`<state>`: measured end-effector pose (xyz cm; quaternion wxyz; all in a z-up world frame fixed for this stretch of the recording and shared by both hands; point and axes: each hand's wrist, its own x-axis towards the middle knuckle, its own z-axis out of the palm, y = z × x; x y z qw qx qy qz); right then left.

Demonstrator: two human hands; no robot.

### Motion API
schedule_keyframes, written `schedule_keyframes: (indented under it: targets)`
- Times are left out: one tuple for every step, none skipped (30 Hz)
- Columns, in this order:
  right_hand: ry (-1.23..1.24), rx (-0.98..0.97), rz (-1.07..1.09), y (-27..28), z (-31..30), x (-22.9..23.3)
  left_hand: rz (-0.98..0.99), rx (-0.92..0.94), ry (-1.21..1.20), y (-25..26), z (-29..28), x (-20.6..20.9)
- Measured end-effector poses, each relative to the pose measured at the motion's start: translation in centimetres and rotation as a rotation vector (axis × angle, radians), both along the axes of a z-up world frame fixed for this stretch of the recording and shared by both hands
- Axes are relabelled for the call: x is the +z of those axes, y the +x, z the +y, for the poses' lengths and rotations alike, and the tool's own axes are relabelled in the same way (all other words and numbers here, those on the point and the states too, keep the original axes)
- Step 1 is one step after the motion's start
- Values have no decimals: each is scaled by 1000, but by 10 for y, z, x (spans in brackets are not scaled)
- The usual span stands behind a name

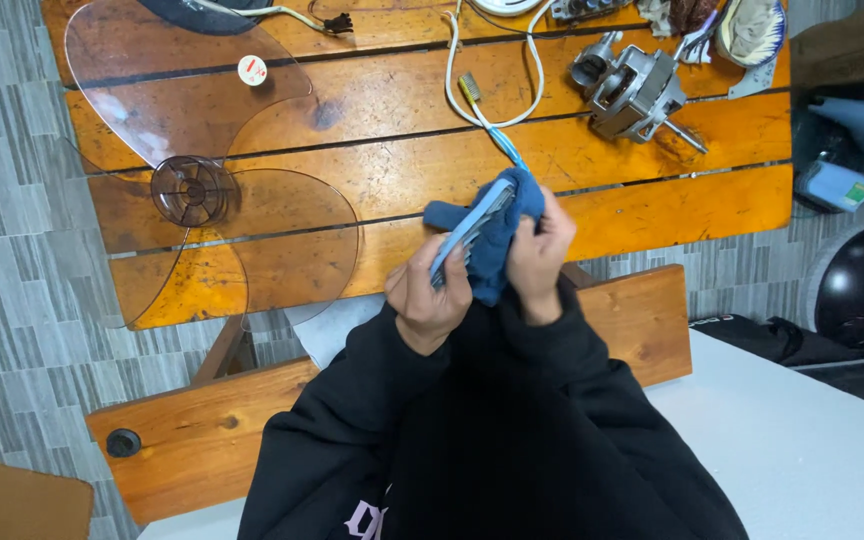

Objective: Cleaning a plastic fan component using a toothbrush and a cloth

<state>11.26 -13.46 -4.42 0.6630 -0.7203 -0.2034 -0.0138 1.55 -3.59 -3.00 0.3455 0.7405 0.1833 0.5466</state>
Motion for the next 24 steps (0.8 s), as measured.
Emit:
schedule_keyframes:
  targets:
    - [1,0,0,-5,4,7,0,0,1,0,3,0]
    - [24,31,53,-9,7,14,8,15,19,1,6,-1]
    - [46,62,111,-15,10,21,21,28,35,-1,9,-1]
    - [45,61,116,-12,6,14,26,27,34,-3,12,3]
    - [46,139,166,-7,2,7,19,5,-3,-4,16,7]
    - [46,218,217,-3,-3,1,12,-18,-40,-4,19,12]
    - [46,219,214,4,-10,0,10,-17,-40,-6,20,11]
    - [40,300,239,10,-16,0,8,-34,-84,-8,21,12]
    - [33,386,265,15,-22,0,10,-45,-128,-10,22,12]
    - [32,391,265,18,-27,-6,9,-40,-129,-10,20,12]
    - [70,408,293,20,-31,-12,0,-33,-134,-9,19,12]
    - [108,425,320,23,-36,-18,-9,-27,-140,-9,17,12]
    - [107,427,320,20,-31,-19,-10,-25,-140,-8,14,9]
    - [86,330,262,17,-27,-20,-2,-13,-110,-8,11,6]
    - [66,231,204,14,-22,-21,8,-2,-79,-9,8,2]
    - [68,231,206,9,-17,-19,9,-3,-78,-7,9,3]
    - [70,167,168,5,-13,-17,10,11,-55,-6,8,4]
    - [72,104,130,2,-9,-14,12,25,-33,-4,7,5]
    - [73,102,131,-3,-3,-3,12,23,-33,-4,10,5]
    - [79,88,136,-8,3,8,1,18,-41,-4,13,6]
    - [86,76,140,-12,10,20,-10,15,-49,-4,17,7]
    - [86,76,140,-13,10,21,-9,15,-49,-4,18,7]
    - [121,104,189,-13,11,23,-22,-1,-56,-4,20,7]
    - [155,131,238,-13,12,24,-34,-17,-63,-4,21,7]
